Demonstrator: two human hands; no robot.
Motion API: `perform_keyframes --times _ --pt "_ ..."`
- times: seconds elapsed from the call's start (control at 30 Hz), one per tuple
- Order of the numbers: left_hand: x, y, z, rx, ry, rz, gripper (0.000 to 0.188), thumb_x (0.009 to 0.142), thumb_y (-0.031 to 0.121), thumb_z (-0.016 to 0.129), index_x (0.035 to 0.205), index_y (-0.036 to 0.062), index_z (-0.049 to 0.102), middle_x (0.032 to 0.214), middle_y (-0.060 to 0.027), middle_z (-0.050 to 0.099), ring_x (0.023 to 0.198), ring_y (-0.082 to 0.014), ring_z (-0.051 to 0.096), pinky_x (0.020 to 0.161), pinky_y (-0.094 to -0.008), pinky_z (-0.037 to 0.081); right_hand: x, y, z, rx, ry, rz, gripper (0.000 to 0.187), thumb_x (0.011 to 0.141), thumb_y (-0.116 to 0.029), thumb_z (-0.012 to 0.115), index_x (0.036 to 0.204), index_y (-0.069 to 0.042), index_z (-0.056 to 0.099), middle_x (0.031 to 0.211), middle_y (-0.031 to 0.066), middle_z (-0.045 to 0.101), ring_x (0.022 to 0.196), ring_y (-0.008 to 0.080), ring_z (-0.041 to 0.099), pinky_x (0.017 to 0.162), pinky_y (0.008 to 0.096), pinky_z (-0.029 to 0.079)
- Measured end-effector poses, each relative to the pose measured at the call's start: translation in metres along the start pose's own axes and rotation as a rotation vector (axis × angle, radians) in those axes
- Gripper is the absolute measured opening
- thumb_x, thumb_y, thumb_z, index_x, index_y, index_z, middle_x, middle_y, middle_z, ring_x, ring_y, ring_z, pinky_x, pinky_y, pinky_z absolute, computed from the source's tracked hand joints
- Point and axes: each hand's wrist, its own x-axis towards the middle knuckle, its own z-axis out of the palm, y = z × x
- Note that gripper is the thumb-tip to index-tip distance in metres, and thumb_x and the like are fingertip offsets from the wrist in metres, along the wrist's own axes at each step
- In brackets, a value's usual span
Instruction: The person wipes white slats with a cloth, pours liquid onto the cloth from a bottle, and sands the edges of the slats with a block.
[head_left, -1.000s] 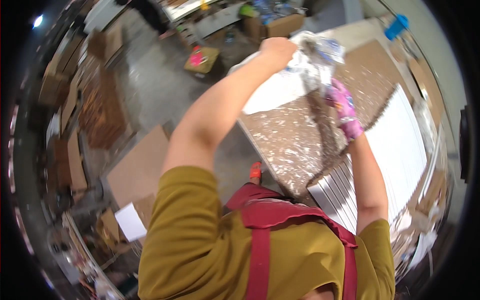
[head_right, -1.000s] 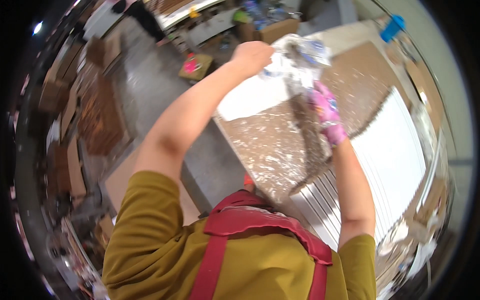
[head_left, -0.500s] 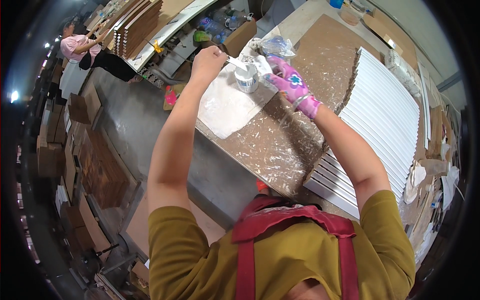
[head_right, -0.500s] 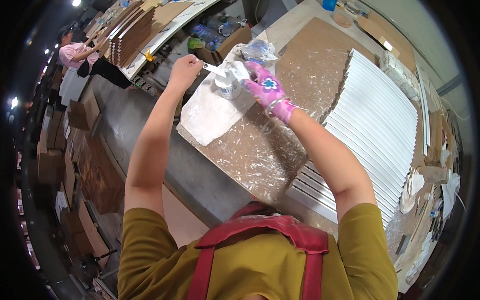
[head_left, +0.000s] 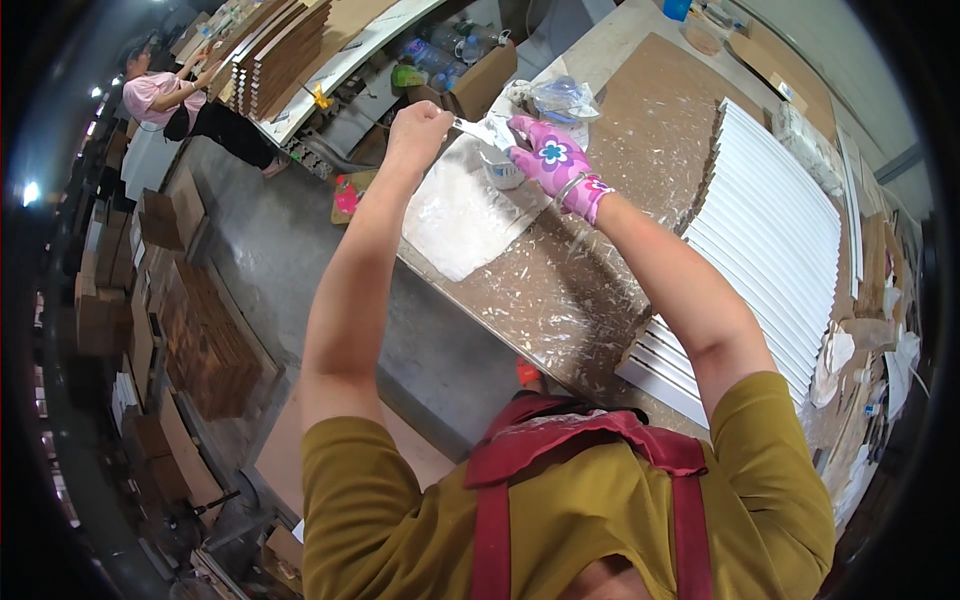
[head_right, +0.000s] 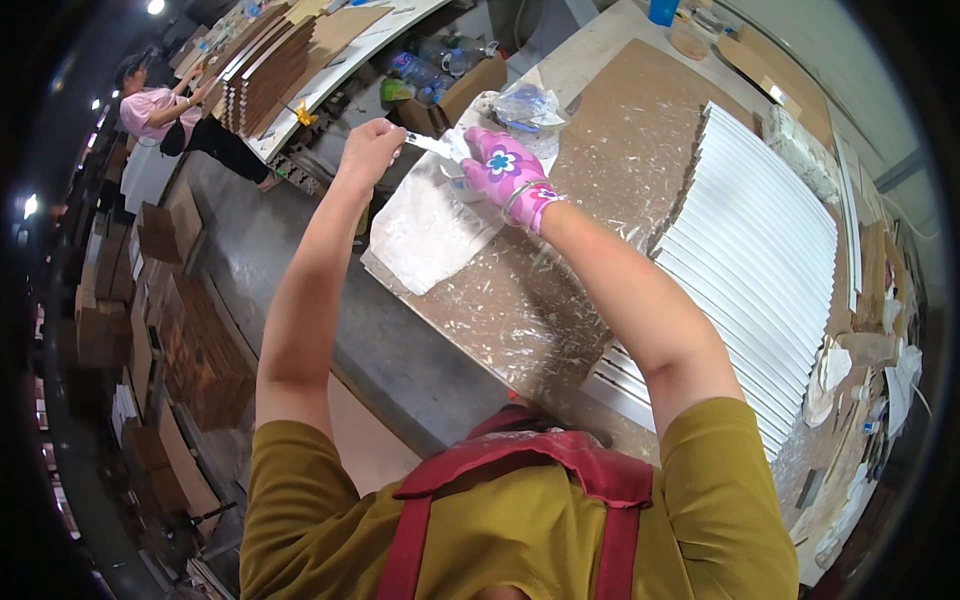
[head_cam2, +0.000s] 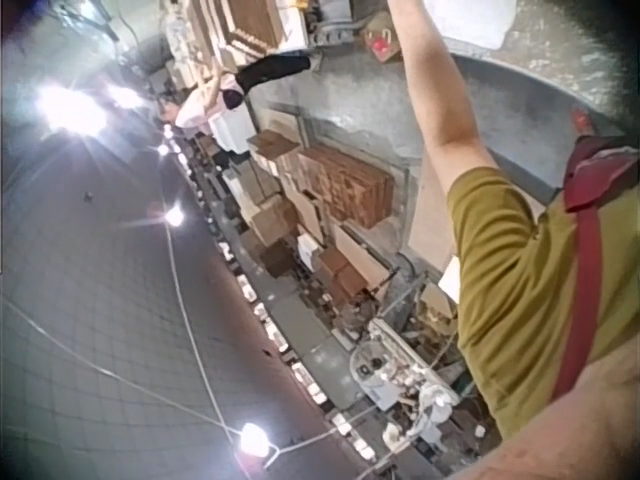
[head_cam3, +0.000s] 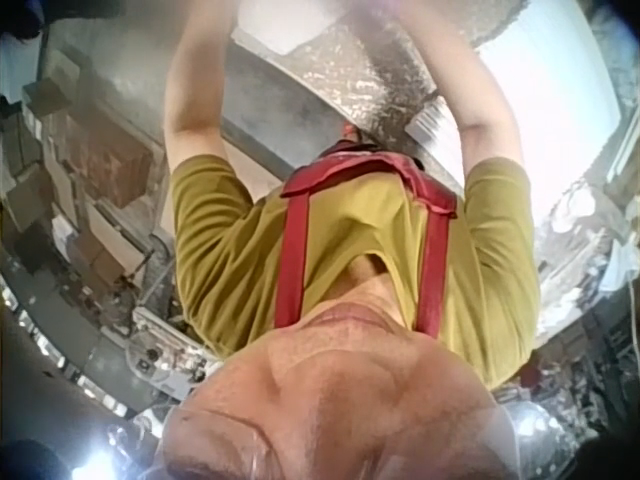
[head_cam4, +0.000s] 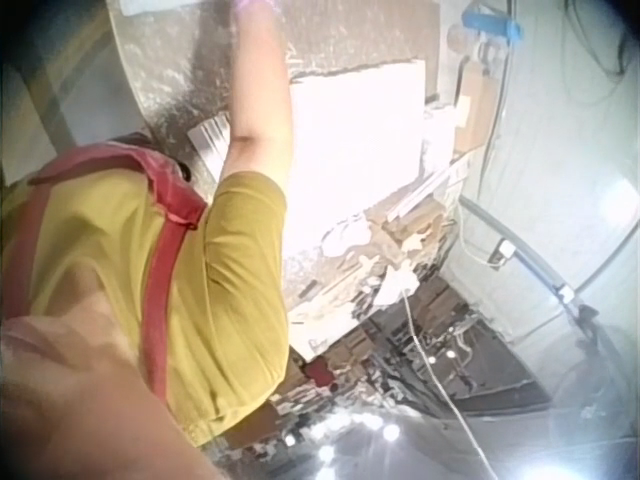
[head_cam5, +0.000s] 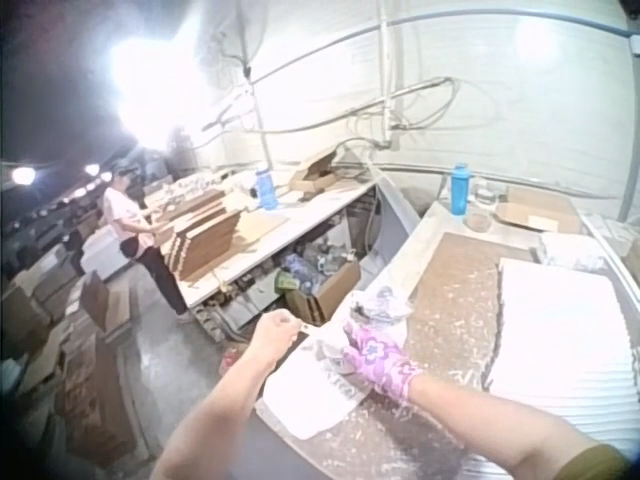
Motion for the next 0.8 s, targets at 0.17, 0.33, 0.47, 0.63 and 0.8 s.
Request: perform_keyframes --times 0.17,0.33,0.47,0.63,0.8 --pt "-0.01 -0.015 -0.007 -0.123 0.056 -0.057 0.016 0.082 0.016 0.06 0.075 0.0012 0.06 0.064 -0.0024 0.057 0.058 -0.0093 0.051 0.053 -0.0258 0.04 -0.002 0.011 -0.011 0.536 -0.102 0.359 0.028 0.09 -0.025 0.061 0.114 -0.01 0.058 0.092 0.0049 0.063 0.077 0.0178 0.06 0.064 0.0321 0.048" --pt "-0.03 -0.025 0.003 -0.707 0.038 -0.309 0.015 0.09 0.013 0.056 0.078 0.0114 0.048 0.067 0.0036 0.048 0.054 -0.0044 0.041 0.046 -0.0185 0.029 -0.01 0.015 -0.001 1.373 -0.175 0.622 0.023 0.093 -0.024 0.054 0.101 -0.003 0.059 0.08 0.0084 0.06 0.064 0.0185 0.059 0.052 0.03 0.051" --pt "-0.042 -0.043 0.023 -0.988 0.048 -0.439 0.012 0.09 0.011 0.057 0.082 0.0106 0.048 0.068 0.0024 0.048 0.055 -0.006 0.042 0.046 -0.0186 0.03 -0.007 0.007 -0.002 1.513 -0.218 0.711 0.02 0.094 -0.021 0.049 0.102 -0.004 0.057 0.08 0.0076 0.061 0.065 0.0187 0.061 0.059 0.0319 0.056" --pt "-0.05 -0.044 0.058 -0.949 0.128 -0.475 0.012 0.09 0.011 0.057 0.083 0.0091 0.048 0.069 0.0012 0.048 0.054 -0.0063 0.043 0.044 -0.0197 0.031 -0.011 -0.011 0.006 1.545 0.019 0.776 0.017 0.094 -0.019 0.049 0.099 -0.005 0.057 0.083 0.0083 0.063 0.066 0.0189 0.061 0.057 0.032 0.055" --pt "-0.04 -0.061 0.055 -1.103 0.149 -0.511 0.009 0.091 0.011 0.057 0.085 0.0077 0.05 0.07 0.0007 0.049 0.055 -0.0065 0.044 0.045 -0.0195 0.031 -0.012 0.005 0.005 1.544 -0.108 0.72 0.013 0.092 -0.016 0.052 0.097 -0.005 0.056 0.082 0.0092 0.061 0.063 0.0197 0.057 0.053 0.0326 0.049"
